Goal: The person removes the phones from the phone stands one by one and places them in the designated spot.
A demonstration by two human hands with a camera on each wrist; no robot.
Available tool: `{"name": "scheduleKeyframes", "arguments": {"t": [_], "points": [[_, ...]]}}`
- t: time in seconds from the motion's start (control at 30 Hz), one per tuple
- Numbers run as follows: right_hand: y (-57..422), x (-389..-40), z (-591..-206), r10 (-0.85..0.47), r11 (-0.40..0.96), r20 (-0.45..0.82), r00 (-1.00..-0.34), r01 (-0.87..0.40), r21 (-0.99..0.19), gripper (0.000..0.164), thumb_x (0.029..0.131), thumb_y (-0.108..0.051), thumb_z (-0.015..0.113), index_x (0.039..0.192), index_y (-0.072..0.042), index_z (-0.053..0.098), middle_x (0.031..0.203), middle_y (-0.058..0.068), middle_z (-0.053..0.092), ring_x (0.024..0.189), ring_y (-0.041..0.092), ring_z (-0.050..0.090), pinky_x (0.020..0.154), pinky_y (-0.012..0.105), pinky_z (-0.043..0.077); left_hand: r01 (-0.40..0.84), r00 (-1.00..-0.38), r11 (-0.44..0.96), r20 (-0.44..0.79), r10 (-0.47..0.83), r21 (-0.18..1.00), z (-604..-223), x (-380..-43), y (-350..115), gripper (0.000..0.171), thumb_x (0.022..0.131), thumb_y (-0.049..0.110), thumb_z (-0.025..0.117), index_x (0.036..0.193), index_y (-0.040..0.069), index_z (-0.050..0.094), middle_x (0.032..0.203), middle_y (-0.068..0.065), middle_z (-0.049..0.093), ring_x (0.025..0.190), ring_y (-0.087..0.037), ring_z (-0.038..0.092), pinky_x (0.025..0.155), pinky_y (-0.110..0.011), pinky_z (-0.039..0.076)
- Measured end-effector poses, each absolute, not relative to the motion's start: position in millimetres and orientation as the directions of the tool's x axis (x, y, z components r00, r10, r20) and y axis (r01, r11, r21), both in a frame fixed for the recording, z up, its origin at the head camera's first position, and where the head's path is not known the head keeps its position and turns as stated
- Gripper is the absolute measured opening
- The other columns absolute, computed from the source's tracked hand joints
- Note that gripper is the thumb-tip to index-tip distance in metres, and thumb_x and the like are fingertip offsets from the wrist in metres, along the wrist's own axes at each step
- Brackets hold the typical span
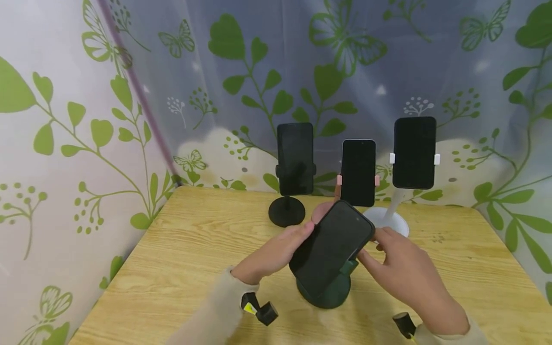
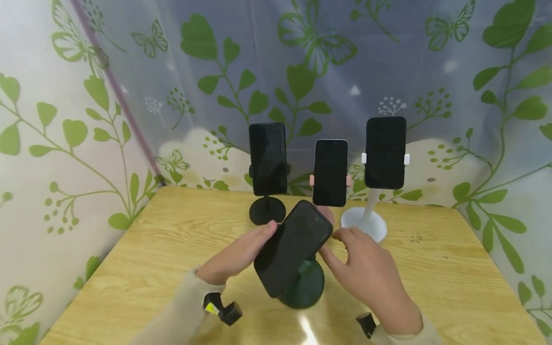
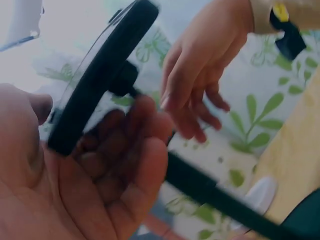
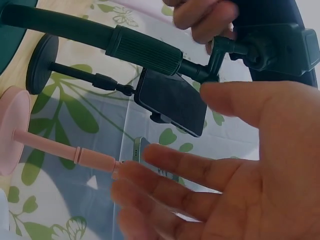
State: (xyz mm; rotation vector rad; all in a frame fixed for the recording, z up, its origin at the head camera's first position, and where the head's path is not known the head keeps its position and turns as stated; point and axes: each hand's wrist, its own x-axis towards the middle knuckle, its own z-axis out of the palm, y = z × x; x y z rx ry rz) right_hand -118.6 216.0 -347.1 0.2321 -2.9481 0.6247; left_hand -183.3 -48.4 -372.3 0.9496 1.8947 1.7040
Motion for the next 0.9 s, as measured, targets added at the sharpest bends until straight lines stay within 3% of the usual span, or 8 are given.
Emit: {"name": "scheduleKeyframes", "arguments": {"t": [0.13,0.2,0.37,0.47,0.53,0.6,0.7,0.9], "points": [[212.7,-115.6,-342.7,-0.106,0.886,0.268,-0.958,-0.213,-0.412,0.015,0.099,-0.028,0.065,0.105,-0.015,0.071,0.103,0.004,0.069,0.09,0.025,0.065,0.07,0.046,0.054,0.313,-0.748,0.036,0.224,0.625,0.949,-364.4,-187.0,-56.5,0.046,0.112,0.045,0.04,0.108,0.002,0.057,0.098,-0.006,0.055,0.092,-0.019,0.058,0.079,-0.032,0.053],[211.2,-113.8,-341.7,-0.089,0.864,0.393,-0.915,-0.267,-0.426,0.008,0.098,-0.02,0.065,0.1,-0.016,0.071,0.096,0.001,0.068,0.085,0.02,0.063,0.069,0.04,0.053,0.341,-0.758,-0.004,0.277,0.59,0.94,-361.0,-188.8,-61.0,0.036,0.112,0.035,0.046,0.117,0.0,0.057,0.104,-0.012,0.061,0.094,-0.022,0.063,0.077,-0.036,0.058],[210.1,-111.1,-343.5,0.002,0.727,0.74,-0.673,-0.507,-0.463,0.006,0.091,-0.002,0.065,0.093,-0.006,0.07,0.083,0.001,0.063,0.076,0.005,0.053,0.068,0.017,0.044,0.414,-0.784,-0.029,0.373,0.496,0.91,-354.9,-188.1,-69.1,0.028,0.111,0.025,0.052,0.129,0.004,0.052,0.112,-0.017,0.065,0.099,-0.03,0.067,0.078,-0.035,0.059],[211.5,-110.8,-344.7,0.026,0.638,0.851,-0.525,-0.646,-0.419,0.009,0.086,0.001,0.06,0.081,-0.003,0.066,0.072,0.002,0.056,0.069,0.0,0.045,0.064,0.013,0.036,0.446,-0.79,0.0,0.393,0.47,0.895,-353.0,-185.4,-69.7,0.027,0.11,0.024,0.054,0.129,0.005,0.055,0.112,-0.013,0.065,0.102,-0.033,0.065,0.081,-0.035,0.058],[212.2,-109.0,-345.8,-0.019,0.608,0.873,-0.487,-0.699,-0.376,0.014,0.085,-0.001,0.06,0.073,-0.009,0.062,0.065,-0.004,0.049,0.061,-0.001,0.04,0.058,0.013,0.032,0.471,-0.775,0.03,0.397,0.491,0.882,-353.9,-184.1,-68.7,0.027,0.11,0.024,0.054,0.13,0.006,0.058,0.111,-0.01,0.066,0.1,-0.031,0.065,0.081,-0.035,0.057],[212.2,-105.7,-347.1,-0.101,0.604,0.856,-0.508,-0.715,-0.353,0.021,0.085,-0.005,0.065,0.069,-0.017,0.06,0.061,-0.01,0.046,0.056,-0.003,0.036,0.053,0.012,0.029,0.503,-0.75,0.061,0.4,0.528,0.862,-355.0,-183.2,-67.3,0.029,0.11,0.024,0.054,0.134,0.008,0.06,0.113,-0.007,0.067,0.098,-0.024,0.065,0.081,-0.035,0.057],[210.9,-100.8,-348.7,-0.228,0.608,0.77,-0.596,-0.705,-0.366,0.028,0.087,-0.014,0.075,0.07,-0.029,0.059,0.06,-0.019,0.043,0.052,-0.006,0.034,0.049,0.012,0.029,0.556,-0.708,0.102,0.406,0.578,0.825,-357.3,-182.5,-66.7,0.032,0.109,0.021,0.055,0.138,0.011,0.064,0.118,-0.004,0.068,0.092,-0.017,0.064,0.08,-0.034,0.057],[205.5,-99.5,-351.5,-0.301,0.594,0.676,-0.673,-0.687,-0.419,0.031,0.082,-0.017,0.086,0.074,-0.035,0.061,0.064,-0.023,0.045,0.052,-0.006,0.037,0.048,0.014,0.031,0.587,-0.689,0.165,0.382,0.616,0.793,-355.9,-182.0,-67.4,0.031,0.107,0.021,0.059,0.136,0.012,0.067,0.115,-0.001,0.071,0.091,-0.015,0.067,0.08,-0.031,0.058]]}}
